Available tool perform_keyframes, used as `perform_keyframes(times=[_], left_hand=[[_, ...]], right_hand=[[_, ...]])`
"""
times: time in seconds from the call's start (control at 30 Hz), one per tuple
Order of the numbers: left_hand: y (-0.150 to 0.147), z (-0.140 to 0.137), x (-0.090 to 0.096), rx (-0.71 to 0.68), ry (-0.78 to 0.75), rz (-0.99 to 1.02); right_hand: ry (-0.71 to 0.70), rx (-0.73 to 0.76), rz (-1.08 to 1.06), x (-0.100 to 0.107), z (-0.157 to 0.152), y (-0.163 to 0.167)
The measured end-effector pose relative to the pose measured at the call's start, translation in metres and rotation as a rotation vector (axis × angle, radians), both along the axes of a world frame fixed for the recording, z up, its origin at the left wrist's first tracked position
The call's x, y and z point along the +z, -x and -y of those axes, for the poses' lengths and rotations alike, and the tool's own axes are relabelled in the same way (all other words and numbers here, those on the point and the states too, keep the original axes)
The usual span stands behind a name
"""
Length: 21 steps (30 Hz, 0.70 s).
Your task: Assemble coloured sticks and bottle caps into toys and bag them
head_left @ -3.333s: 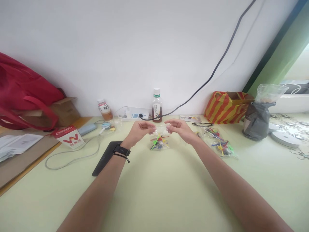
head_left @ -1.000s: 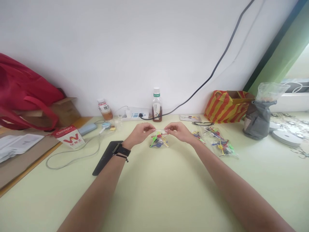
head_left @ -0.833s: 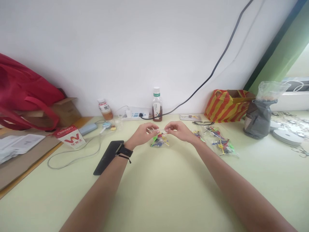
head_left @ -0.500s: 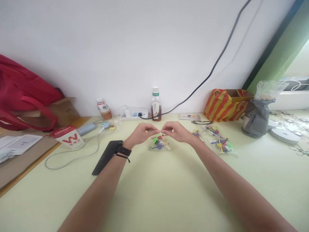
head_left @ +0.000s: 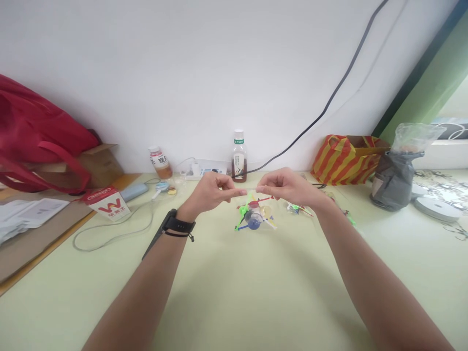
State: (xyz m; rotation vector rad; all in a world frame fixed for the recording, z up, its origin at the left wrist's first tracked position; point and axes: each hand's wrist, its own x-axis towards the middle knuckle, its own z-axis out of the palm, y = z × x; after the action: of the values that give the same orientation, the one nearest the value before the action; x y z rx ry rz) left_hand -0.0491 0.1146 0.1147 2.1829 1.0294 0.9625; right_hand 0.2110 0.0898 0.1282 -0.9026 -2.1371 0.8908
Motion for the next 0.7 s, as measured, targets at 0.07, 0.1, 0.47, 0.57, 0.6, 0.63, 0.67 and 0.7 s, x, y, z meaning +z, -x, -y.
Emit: perform_keyframes(times=[0.07,0.1,0.47,0.57,0.6,0.63,0.67,0.7], left_hand=[[0.002,0.001,0.002,-0.014,-0.01,-0.012],[0.003,0.0,0.002,-0.022,-0.007,-0.03],[0.021,-0.018,-0.013,-0.033,0.064,-0.141],[0.021,-0.018,-0.015,-0.078,0.054,-0.177],[0.021,-0.018,-0.015,-0.082,0.053,-0.185],[0.019,-0.018,-0.015,-0.084,0.053,-0.189],[0.016,-0.017,-0.016,-0.089,0.053,-0.19],[0.01,-0.014,-0.017,-0.105,0.059,-0.191]], right_hand=[[-0.018,-0.027,0.039,0.009,0.007,-0.003],[-0.031,-0.044,0.075,0.014,0.011,-0.006],[-0.121,-0.16,0.568,-0.004,0.025,-0.016],[-0.229,-0.163,0.467,0.017,0.039,-0.014],[-0.324,-0.222,0.372,0.027,0.047,-0.016],[-0.431,-0.307,0.27,0.037,0.055,-0.02],[-0.562,-0.435,0.14,0.046,0.062,-0.025],[-0.665,-0.511,0.026,0.052,0.069,-0.032]])
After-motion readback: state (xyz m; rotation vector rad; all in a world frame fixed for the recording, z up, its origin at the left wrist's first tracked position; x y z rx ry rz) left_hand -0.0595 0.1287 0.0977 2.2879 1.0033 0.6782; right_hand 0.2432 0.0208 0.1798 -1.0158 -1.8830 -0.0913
